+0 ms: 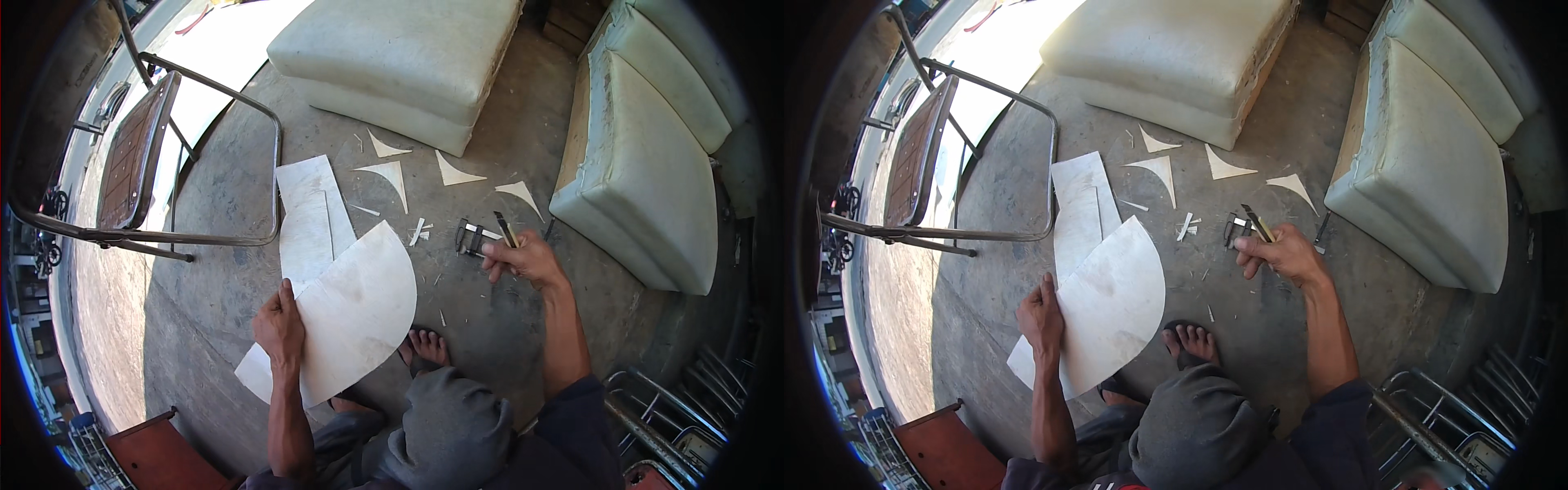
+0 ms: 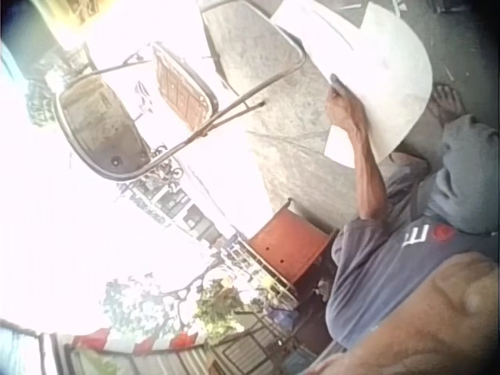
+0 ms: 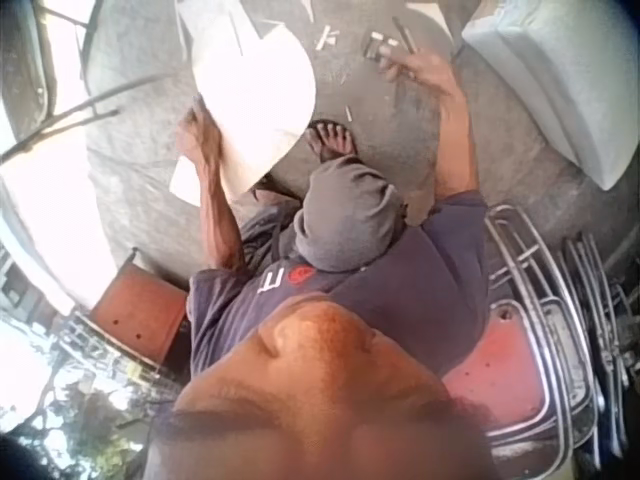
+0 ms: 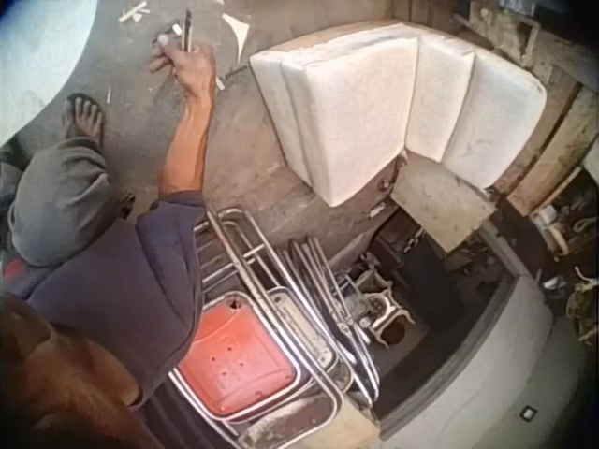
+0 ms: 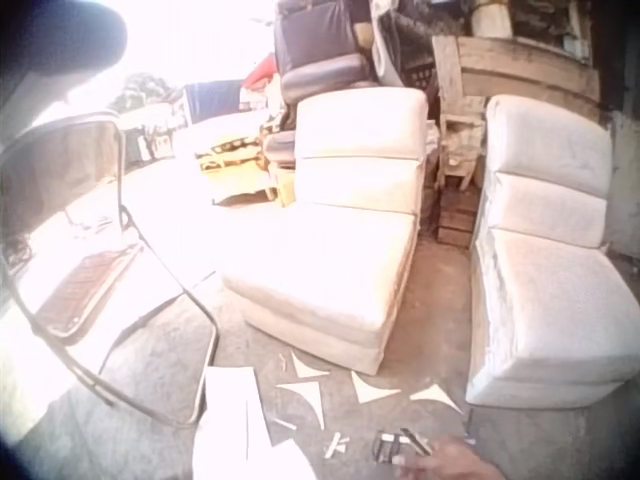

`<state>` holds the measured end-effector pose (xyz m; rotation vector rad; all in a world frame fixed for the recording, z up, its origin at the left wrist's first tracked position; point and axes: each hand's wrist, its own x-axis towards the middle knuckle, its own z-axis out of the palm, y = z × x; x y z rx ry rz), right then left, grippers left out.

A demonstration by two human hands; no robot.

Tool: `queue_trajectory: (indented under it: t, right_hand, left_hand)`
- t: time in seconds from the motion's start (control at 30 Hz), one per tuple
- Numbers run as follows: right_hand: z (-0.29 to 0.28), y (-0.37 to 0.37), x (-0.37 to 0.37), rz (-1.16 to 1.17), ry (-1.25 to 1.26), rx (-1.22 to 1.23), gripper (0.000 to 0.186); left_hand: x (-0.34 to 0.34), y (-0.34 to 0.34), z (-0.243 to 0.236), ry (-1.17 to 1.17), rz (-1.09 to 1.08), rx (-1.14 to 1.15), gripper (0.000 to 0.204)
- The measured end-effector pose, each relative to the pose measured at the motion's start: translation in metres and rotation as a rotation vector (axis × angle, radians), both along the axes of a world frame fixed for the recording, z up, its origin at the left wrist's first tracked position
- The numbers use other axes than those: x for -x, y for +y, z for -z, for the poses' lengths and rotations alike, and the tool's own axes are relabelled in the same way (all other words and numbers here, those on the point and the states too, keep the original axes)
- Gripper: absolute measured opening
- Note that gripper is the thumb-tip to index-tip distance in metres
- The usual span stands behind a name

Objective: The person traces the outline of a wooden furniture component onto a piece of light-colored upholstery fabric and then cuts the fabric using a knife.

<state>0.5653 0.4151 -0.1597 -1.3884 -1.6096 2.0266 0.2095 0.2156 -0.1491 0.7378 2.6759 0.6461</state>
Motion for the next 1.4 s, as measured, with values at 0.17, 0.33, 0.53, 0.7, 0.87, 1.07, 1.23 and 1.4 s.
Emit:
queue_trajectory:
  t: [0.17,0.33,0.53,0.7,0.87,1.07,1.23,1.4]
  right_hand:
    - [0.015,-0.058,0.058,0.227,0.243,0.105,0.036]
    - [0.028,-0.059,0.078,0.066,0.266,0.189,0.042]
    - [0.008,-0.067,0.079,0.303,0.310,0.098,0.056]
    - [0.021,-0.088,0.060,0.031,0.360,0.220,0.045]
    - [0.024,-0.094,0.069,0.070,0.207,0.028,0.041]
    - [0.024,-0.100,0.080,0.114,0.215,-0.047,0.037]
    - [0.008,-0.109,0.078,0.088,0.239,-0.112,0.037]
    - [0.018,-0.112,0.075,0.150,0.175,-0.103,0.037]
  left_hand:
    - [-0.037,0.011,-0.002,-0.026,0.070,0.124,0.067]
    - [-0.073,0.028,-0.023,-0.098,0.432,0.113,0.065]
    - [-0.079,0.040,-0.028,-0.338,0.299,0.145,0.072]
    - [-0.080,0.023,-0.020,-0.410,0.238,0.175,0.072]
    - [-0.084,0.028,-0.020,-0.415,0.301,0.157,0.072]
    - [-0.079,0.023,-0.020,-0.409,0.277,0.183,0.072]
    - [-0.073,0.017,-0.018,-0.419,0.256,0.180,0.072]
    - [-0.076,0.017,-0.015,-0.451,0.254,0.174,0.072]
